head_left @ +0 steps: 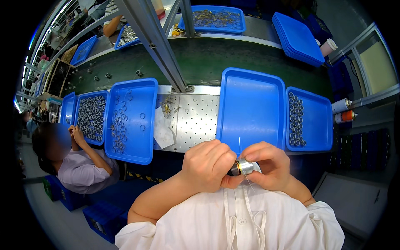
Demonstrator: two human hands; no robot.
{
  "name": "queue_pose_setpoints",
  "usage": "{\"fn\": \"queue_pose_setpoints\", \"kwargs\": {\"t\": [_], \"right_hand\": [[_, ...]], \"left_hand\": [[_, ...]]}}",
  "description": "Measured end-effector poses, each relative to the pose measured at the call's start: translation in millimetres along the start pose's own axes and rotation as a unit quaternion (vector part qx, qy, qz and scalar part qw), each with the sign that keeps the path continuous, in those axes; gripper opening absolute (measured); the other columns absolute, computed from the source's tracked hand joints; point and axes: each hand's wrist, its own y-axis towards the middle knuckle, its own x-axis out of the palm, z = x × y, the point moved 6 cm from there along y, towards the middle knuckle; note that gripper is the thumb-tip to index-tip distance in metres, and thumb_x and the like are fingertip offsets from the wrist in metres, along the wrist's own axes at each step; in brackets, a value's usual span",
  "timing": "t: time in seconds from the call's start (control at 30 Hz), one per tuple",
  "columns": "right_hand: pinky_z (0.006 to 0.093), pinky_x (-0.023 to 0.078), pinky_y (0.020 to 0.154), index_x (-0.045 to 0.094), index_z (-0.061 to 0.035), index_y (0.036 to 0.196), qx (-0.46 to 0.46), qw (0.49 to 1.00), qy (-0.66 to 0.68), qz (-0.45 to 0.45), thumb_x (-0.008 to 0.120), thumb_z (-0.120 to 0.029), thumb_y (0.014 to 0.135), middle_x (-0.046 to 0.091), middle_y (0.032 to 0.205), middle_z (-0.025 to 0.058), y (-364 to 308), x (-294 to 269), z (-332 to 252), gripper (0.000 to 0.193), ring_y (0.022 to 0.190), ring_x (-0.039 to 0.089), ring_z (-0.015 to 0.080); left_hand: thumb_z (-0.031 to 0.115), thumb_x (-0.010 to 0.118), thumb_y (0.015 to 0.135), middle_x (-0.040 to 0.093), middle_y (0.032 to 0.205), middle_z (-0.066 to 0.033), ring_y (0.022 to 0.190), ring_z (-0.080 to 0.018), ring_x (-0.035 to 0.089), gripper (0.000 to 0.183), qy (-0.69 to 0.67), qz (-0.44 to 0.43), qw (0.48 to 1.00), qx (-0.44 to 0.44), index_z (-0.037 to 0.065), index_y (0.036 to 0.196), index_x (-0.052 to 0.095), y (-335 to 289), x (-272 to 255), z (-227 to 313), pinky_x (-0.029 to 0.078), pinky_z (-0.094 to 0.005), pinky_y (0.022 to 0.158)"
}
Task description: The person assembles small cylindrical metal components by hand at a factory workstation. They pick up a metal ring and a cylindrical body, fit them together, and place the finished unit into a blue tray. The process is repeated continuously with parts organized in trays on the table.
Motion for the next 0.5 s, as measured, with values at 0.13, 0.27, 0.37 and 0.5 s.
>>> {"fn": "queue_pose_setpoints", "kwargs": {"t": [0.13,0.27,0.37,0.5], "right_hand": [[0.0273,0.05,0.068,0.055,0.0013,0.102,-0.009,1.0,-0.014,-0.006,0.074,0.001,0.069,0.06,0.098,0.0163,0,1,-1,0.039,0.079,0.06,0.0188],[0.0276,0.05,0.067,0.055,0.0016,0.102,-0.049,0.998,-0.038,-0.001,0.074,0.002,0.068,0.06,0.098,0.0169,0,1,-4,0.039,0.079,0.06,0.0189],[0.0278,0.05,0.068,0.055,0.0019,0.101,-0.08,0.994,-0.078,0.01,0.074,0.004,0.067,0.06,0.098,0.0172,3,-2,-8,0.039,0.08,0.061,0.0192],[0.0286,0.051,0.071,0.055,0.0025,0.101,-0.009,0.996,-0.023,0.085,0.073,0.008,0.066,0.059,0.099,0.0161,-3,-10,0,0.04,0.085,0.061,0.0192]], "left_hand": [[0.042,0.057,0.08,0.038,0.053,-0.0036,0.042,-0.0173,0.043,0.042,-0.008,0.011,1.0,0.005,0.007,0.061,0.042,-2,2,-1,0.034,-0.0273,0.036],[0.041,0.057,0.08,0.037,0.052,-0.0033,0.041,-0.0174,0.042,0.042,-0.027,0.02,0.999,-0.012,0.007,0.06,0.042,-2,4,-1,0.034,-0.0273,0.036],[0.039,0.06,0.079,0.038,0.051,-0.0029,0.041,-0.0177,0.042,0.041,-0.038,0.001,0.999,-0.033,0.007,0.06,0.042,-5,6,-1,0.034,-0.0275,0.036],[0.034,0.067,0.072,0.044,0.054,-0.0033,0.044,-0.0186,0.045,0.036,-0.07,-0.049,0.992,-0.092,0.007,0.062,0.045,-5,5,-5,0.037,-0.0277,0.038]]}}
